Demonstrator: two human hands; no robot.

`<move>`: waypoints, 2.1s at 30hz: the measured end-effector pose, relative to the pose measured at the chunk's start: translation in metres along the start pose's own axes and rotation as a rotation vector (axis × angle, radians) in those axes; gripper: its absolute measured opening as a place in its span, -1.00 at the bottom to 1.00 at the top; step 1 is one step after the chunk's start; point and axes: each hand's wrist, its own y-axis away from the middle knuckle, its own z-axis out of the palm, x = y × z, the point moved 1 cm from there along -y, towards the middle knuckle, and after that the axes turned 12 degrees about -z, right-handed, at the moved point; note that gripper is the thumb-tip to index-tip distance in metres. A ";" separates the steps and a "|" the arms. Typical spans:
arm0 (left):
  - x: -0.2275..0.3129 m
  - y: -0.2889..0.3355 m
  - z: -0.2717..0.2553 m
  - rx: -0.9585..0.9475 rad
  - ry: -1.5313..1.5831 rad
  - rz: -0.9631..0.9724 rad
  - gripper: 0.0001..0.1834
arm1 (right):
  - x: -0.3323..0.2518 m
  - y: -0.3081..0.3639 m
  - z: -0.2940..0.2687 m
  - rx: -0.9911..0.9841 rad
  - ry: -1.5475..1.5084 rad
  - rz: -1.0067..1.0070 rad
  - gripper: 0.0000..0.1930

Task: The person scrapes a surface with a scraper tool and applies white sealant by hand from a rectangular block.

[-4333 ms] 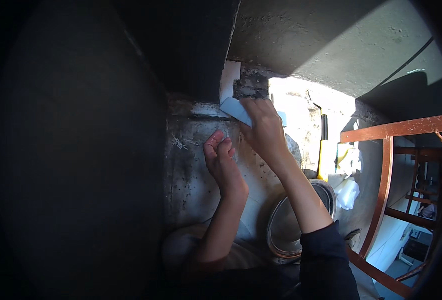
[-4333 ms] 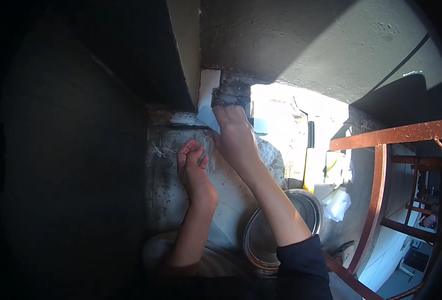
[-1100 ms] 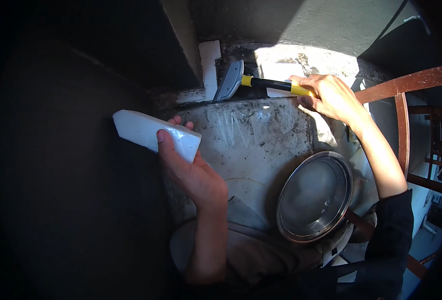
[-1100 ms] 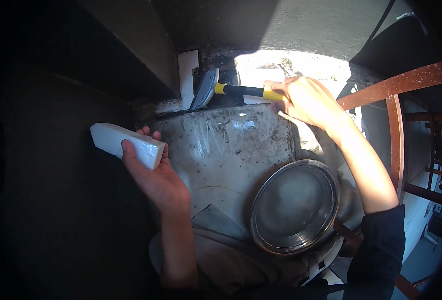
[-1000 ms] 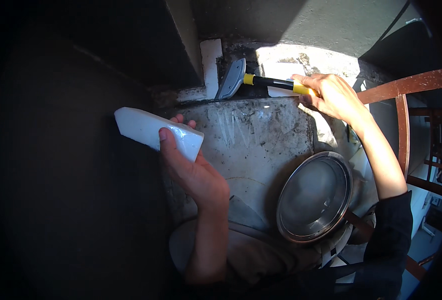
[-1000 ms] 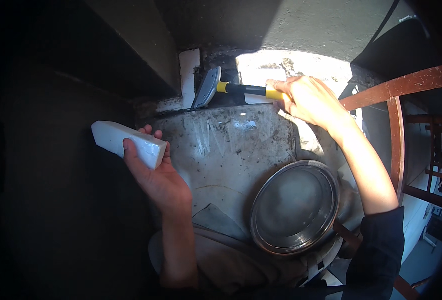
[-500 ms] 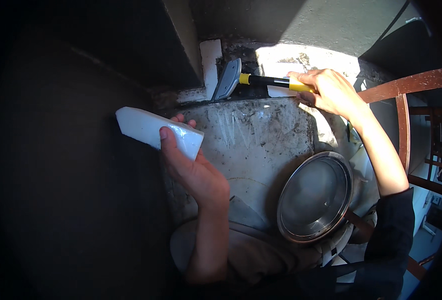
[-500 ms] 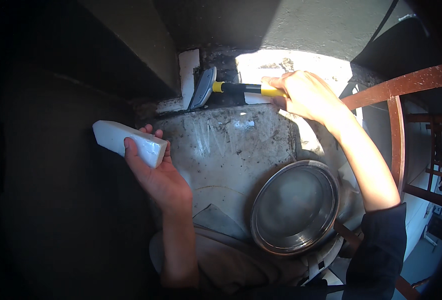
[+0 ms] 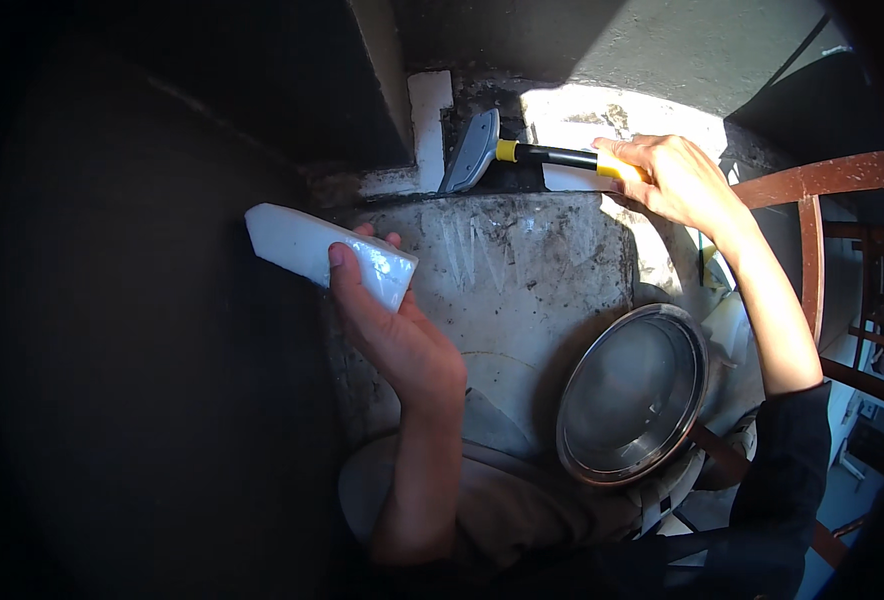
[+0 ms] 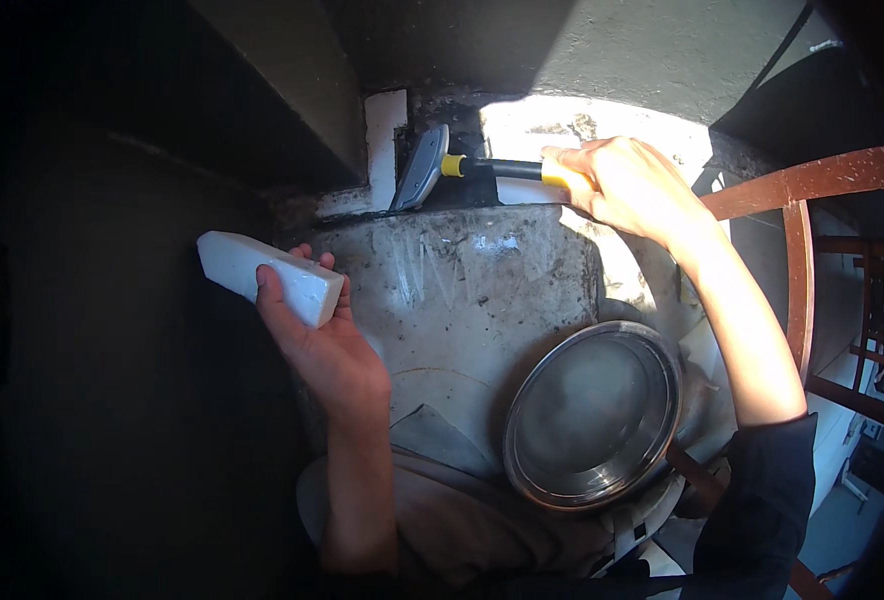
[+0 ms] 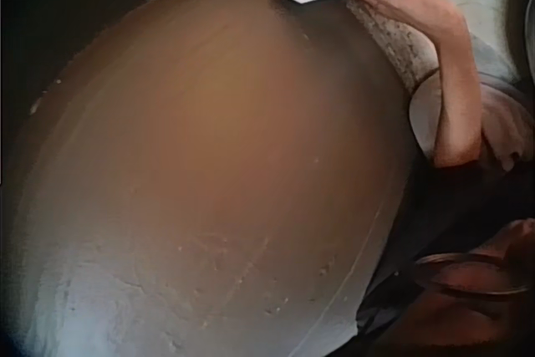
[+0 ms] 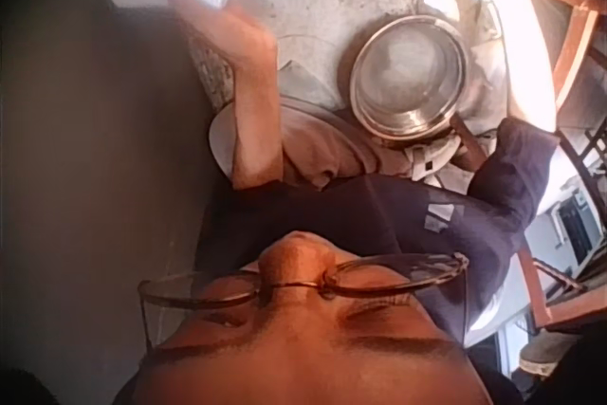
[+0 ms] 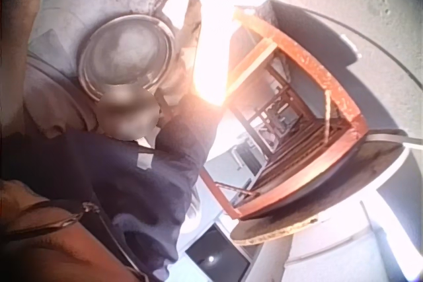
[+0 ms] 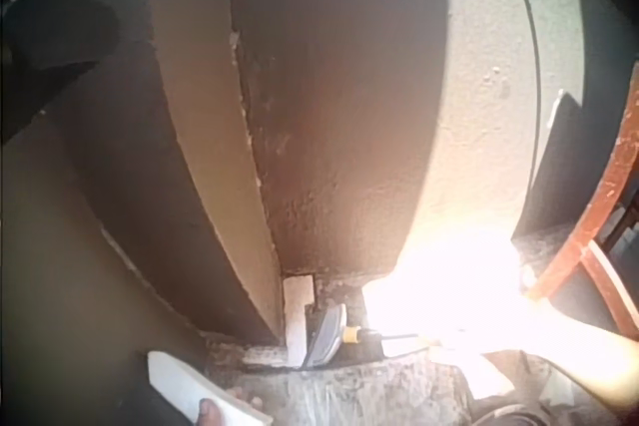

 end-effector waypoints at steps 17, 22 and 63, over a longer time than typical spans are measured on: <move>0.001 -0.002 -0.003 0.026 -0.010 0.000 -0.15 | -0.004 -0.005 0.005 -0.059 -0.013 0.042 -0.66; 0.002 -0.003 -0.001 0.028 0.011 0.003 -0.17 | -0.013 -0.010 0.005 -0.010 -0.009 -0.026 -0.67; 0.001 -0.003 0.002 0.052 -0.031 -0.002 -0.30 | -0.033 0.019 0.008 -0.149 -0.012 0.115 -0.47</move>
